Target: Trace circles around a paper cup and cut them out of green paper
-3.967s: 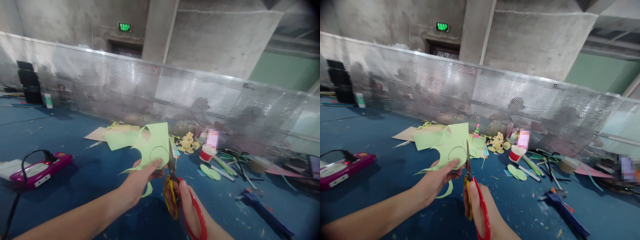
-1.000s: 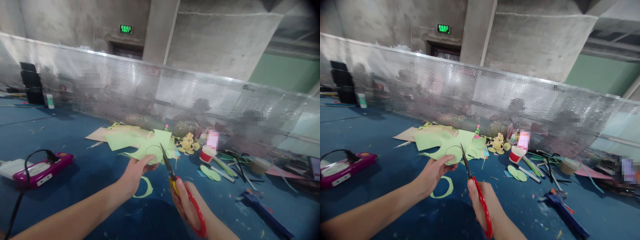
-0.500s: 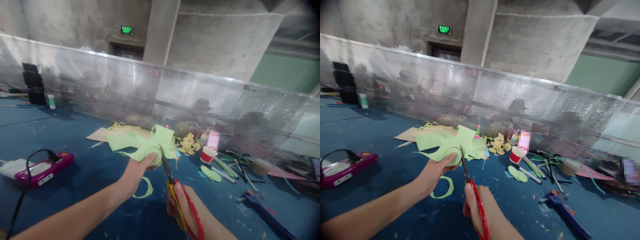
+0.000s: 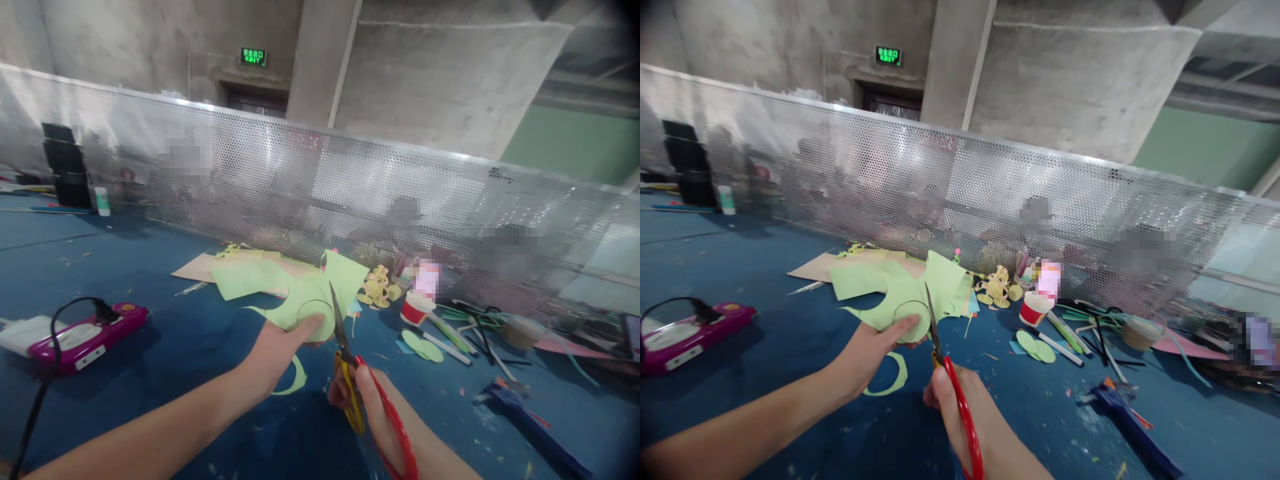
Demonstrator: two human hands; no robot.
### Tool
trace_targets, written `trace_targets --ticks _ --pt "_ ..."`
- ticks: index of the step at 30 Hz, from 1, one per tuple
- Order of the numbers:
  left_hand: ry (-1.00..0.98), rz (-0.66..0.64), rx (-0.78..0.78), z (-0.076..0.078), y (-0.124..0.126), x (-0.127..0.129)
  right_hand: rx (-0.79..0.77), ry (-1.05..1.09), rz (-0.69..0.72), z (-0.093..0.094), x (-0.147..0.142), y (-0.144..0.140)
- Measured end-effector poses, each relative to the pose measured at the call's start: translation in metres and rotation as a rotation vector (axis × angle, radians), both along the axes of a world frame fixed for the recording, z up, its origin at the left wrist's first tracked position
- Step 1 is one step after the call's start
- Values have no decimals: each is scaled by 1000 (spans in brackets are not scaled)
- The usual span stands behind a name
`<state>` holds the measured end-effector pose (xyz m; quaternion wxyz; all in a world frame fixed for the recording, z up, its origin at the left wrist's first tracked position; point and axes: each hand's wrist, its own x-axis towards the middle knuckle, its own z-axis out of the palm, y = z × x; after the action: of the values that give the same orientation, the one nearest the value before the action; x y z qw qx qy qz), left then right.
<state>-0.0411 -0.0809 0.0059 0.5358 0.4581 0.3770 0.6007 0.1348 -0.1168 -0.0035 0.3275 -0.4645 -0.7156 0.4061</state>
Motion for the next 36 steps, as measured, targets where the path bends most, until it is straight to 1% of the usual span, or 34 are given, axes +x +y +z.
trace_targets --ticks 5,9,16,20,27,33,36 --pt "24 29 8 2 -1 1 13 4 -5 0 -2 2" --pt "15 28 2 1 0 1 22 -15 -21 0 -1 1" --pt "-19 28 6 0 1 2 18 0 -21 -6 -2 0" --pt "-19 20 9 1 0 2 3 13 -50 -8 -3 0" --pt "-26 -10 39 3 -3 1 -4 58 -36 -7 -5 -3" --pt "-36 -18 14 3 -3 -1 -16 24 -57 -4 -4 -3" --pt "-63 -27 35 2 -1 -2 -38 22 -56 -3 -4 -4"
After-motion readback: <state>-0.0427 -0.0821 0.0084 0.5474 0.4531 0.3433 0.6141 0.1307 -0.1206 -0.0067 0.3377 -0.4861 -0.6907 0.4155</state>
